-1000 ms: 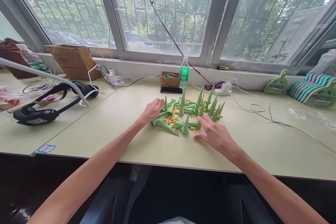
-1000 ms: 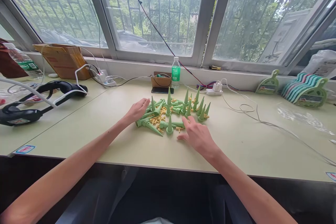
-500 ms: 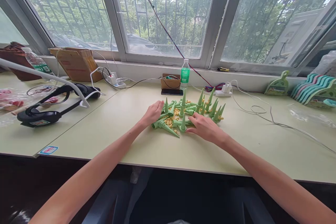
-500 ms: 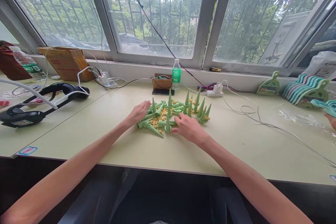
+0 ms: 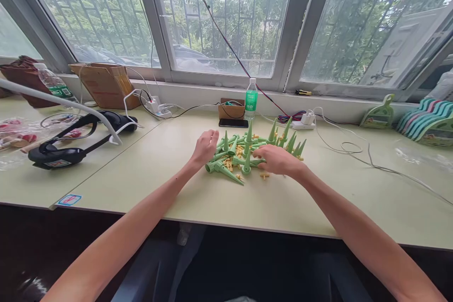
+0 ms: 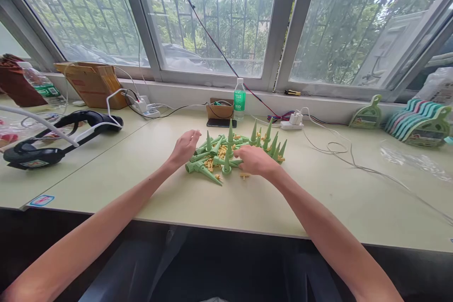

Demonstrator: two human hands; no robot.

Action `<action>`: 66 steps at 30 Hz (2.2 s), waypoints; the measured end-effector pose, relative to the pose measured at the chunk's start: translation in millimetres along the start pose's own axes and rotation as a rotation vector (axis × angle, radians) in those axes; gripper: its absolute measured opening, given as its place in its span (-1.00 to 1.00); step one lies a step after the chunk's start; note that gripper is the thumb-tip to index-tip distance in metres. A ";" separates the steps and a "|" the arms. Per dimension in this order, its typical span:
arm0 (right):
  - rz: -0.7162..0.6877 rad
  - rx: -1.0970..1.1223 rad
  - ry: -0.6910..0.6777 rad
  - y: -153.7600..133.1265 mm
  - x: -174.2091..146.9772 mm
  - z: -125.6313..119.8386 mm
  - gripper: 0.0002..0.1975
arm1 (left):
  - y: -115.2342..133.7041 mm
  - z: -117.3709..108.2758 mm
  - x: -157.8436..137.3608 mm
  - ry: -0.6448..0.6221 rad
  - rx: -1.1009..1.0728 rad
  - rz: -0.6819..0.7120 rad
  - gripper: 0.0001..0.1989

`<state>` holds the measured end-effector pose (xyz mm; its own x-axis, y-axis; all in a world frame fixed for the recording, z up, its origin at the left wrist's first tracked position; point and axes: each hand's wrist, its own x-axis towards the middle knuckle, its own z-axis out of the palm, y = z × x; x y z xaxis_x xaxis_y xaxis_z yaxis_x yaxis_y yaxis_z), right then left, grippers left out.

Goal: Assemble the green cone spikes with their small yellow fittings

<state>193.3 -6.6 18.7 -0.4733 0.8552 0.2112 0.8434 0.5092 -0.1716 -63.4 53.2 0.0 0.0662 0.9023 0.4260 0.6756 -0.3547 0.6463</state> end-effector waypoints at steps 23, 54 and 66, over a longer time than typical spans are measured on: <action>-0.065 0.290 0.269 12.7 -3.7 22.7 -0.90 | 27.7 27.7 -42.3 -0.265 0.200 0.935 -0.64; -0.031 0.520 0.504 -7.5 -4.9 28.6 -0.56 | 30.9 33.1 -49.5 0.033 -0.081 0.733 -0.58; 0.000 0.526 0.437 -11.9 -6.9 28.7 -0.53 | 35.5 35.5 -56.2 -0.118 -0.153 0.821 -0.63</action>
<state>179.3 -15.8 -8.3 -0.2344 0.7939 0.5611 0.5552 0.5831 -0.5931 -17.0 -1.4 -23.4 0.5752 0.3604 0.7343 0.2733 -0.9308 0.2428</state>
